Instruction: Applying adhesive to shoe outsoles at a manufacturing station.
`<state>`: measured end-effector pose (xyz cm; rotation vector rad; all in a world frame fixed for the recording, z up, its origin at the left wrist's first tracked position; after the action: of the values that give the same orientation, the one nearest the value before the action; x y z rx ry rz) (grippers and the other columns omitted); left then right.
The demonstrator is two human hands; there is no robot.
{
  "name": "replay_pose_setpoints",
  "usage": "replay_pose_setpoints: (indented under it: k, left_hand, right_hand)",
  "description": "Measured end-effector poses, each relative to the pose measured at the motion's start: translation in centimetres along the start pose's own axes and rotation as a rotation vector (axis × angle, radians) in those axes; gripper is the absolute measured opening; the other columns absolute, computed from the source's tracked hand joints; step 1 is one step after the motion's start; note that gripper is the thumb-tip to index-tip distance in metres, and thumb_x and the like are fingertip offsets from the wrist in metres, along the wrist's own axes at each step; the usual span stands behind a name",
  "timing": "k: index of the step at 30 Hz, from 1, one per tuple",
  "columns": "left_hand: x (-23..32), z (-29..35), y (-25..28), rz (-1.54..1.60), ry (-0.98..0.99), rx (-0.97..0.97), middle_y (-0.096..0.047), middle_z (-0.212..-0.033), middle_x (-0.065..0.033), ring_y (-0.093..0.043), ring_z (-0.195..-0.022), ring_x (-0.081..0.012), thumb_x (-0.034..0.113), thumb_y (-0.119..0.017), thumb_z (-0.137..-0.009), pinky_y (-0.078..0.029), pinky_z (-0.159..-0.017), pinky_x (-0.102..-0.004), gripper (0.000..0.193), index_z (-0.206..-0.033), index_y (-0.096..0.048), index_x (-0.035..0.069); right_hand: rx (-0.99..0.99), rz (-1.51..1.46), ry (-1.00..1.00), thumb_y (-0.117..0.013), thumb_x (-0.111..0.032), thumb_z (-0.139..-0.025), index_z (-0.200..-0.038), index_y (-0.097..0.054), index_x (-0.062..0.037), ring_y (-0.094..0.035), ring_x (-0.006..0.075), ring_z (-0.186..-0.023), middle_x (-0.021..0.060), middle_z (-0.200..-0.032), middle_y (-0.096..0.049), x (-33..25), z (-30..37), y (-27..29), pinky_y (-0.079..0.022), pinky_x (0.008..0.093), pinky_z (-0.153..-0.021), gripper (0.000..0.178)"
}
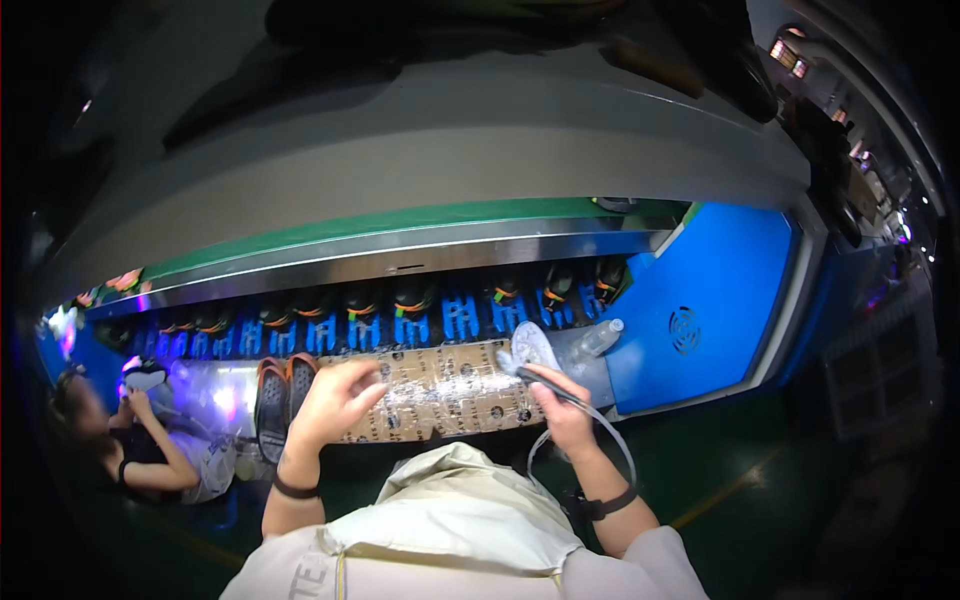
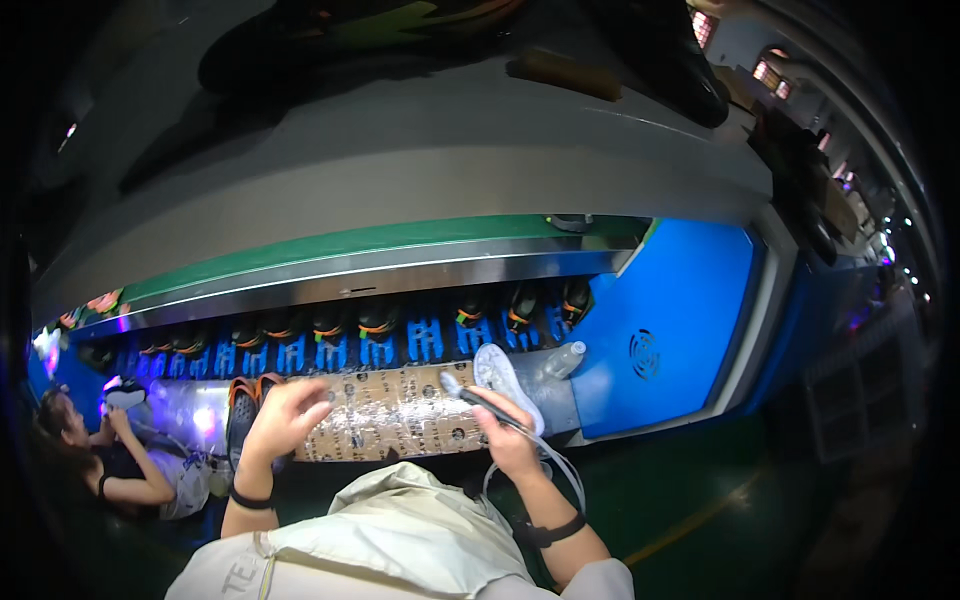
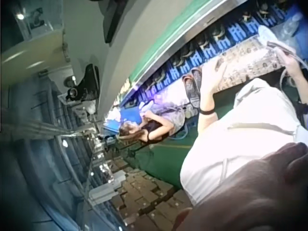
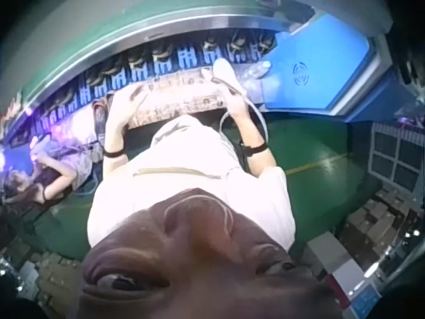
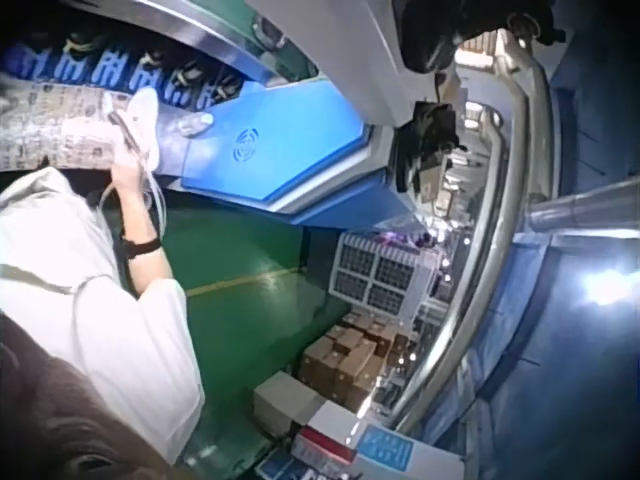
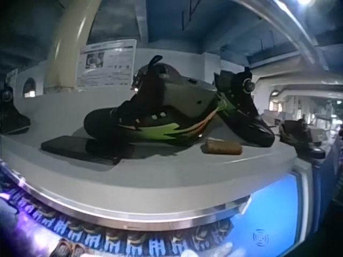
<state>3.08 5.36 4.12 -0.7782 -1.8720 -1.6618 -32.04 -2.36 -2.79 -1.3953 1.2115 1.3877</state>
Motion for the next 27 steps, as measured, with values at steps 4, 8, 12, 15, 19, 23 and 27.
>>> replay_pose_setpoints:
  k: [4,8,12,15,19,23,27]
  left_hand:
    - [1.7,-2.8,1.4,-0.071,-0.132,-0.031,-0.074,-0.095,-0.0174,-0.074,-0.085,-0.0331,0.029,-0.077,-0.092,-0.059,-0.076,-0.0403,0.037,-0.114,-0.072,0.0]
    - [-1.2,-6.3,4.2,-0.144,-0.22,0.076,-0.075,-0.1,-0.0204,-0.074,-0.088,-0.0355,0.029,-0.073,-0.094,-0.059,-0.08,-0.0404,0.036,-0.115,-0.073,-0.001]
    - [-4.8,-6.2,12.1,-0.133,0.054,0.317,-0.076,-0.094,-0.0197,-0.074,-0.086,-0.0348,0.03,-0.073,-0.092,-0.059,-0.079,-0.0397,0.034,-0.103,-0.075,-0.002]
    - [-14.3,-5.1,19.3,-0.557,0.188,0.668,-0.075,-0.087,-0.0204,-0.074,-0.083,-0.0365,0.029,-0.068,-0.092,-0.059,-0.077,-0.0421,0.031,-0.091,-0.075,-0.001]
    - [-26.3,-3.2,32.3,-1.236,0.447,0.703,-0.076,-0.087,-0.0201,-0.074,-0.082,-0.0394,0.026,-0.065,-0.092,-0.06,-0.077,-0.0467,0.027,-0.086,-0.077,0.004]
    - [-29.2,-2.4,38.9,-1.26,0.477,0.025,-0.076,-0.105,-0.0219,-0.074,-0.087,-0.0371,0.018,-0.061,-0.094,-0.06,-0.075,-0.048,0.024,-0.105,-0.076,0.004]
    - [-38.0,-0.5,44.4,-1.084,0.469,-0.038,-0.075,-0.095,-0.0207,-0.073,-0.077,-0.0364,0.019,-0.065,-0.093,-0.058,-0.069,-0.0475,0.021,-0.098,-0.076,0.002]
  right_hand:
    - [0.1,0.072,-0.021,-0.067,0.0,-0.094,-0.121,-0.073,0.0053,-0.069,0.0176,-0.099,0.0119,-0.113,-0.075,0.4,1.0,3.4,-0.053,0.0302,-0.092,0.028]
    - [0.299,0.072,-0.109,-0.061,-0.003,-0.098,-0.125,-0.071,0.0051,-0.058,0.0085,-0.08,0.0061,-0.102,-0.072,4.3,3.2,7.0,-0.046,0.0237,-0.069,0.03]
    - [0.283,0.048,-0.033,-0.059,-0.012,-0.106,-0.132,-0.068,0.0007,-0.043,0.006,-0.07,-0.0027,-0.082,-0.054,5.0,2.2,6.3,-0.035,0.0228,-0.064,0.03]
    - [0.273,0.045,-0.061,-0.059,-0.013,-0.106,-0.132,-0.068,0.0002,-0.042,0.0063,-0.07,-0.0027,-0.082,-0.053,6.4,1.4,4.7,-0.034,0.0231,-0.064,0.031]
    - [0.301,0.161,-0.066,-0.059,-0.014,-0.106,-0.132,-0.068,0.0007,-0.042,0.0063,-0.07,-0.0033,-0.082,-0.052,6.1,1.0,0.1,-0.034,0.0237,-0.063,0.031]
    - [0.353,0.134,-0.149,-0.06,-0.006,-0.102,-0.132,-0.068,0.0049,-0.063,0.0131,-0.098,0.0076,-0.119,-0.071,6.3,1.2,-3.3,-0.049,0.0256,-0.085,0.033]
    - [0.33,0.111,-0.099,-0.064,-0.006,-0.1,-0.124,-0.071,0.0055,-0.066,0.0202,-0.115,0.0125,-0.121,-0.073,2.7,-1.3,-8.2,-0.049,0.0331,-0.103,0.028]
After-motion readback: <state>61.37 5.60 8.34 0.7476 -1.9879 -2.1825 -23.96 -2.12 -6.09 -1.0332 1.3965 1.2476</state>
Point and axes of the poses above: each hand's wrist, its own z-axis away from the middle knuckle, its own y-axis out of the back of the hand, x = y × z, the point moved 1 cm from there along -z, towards the middle knuckle
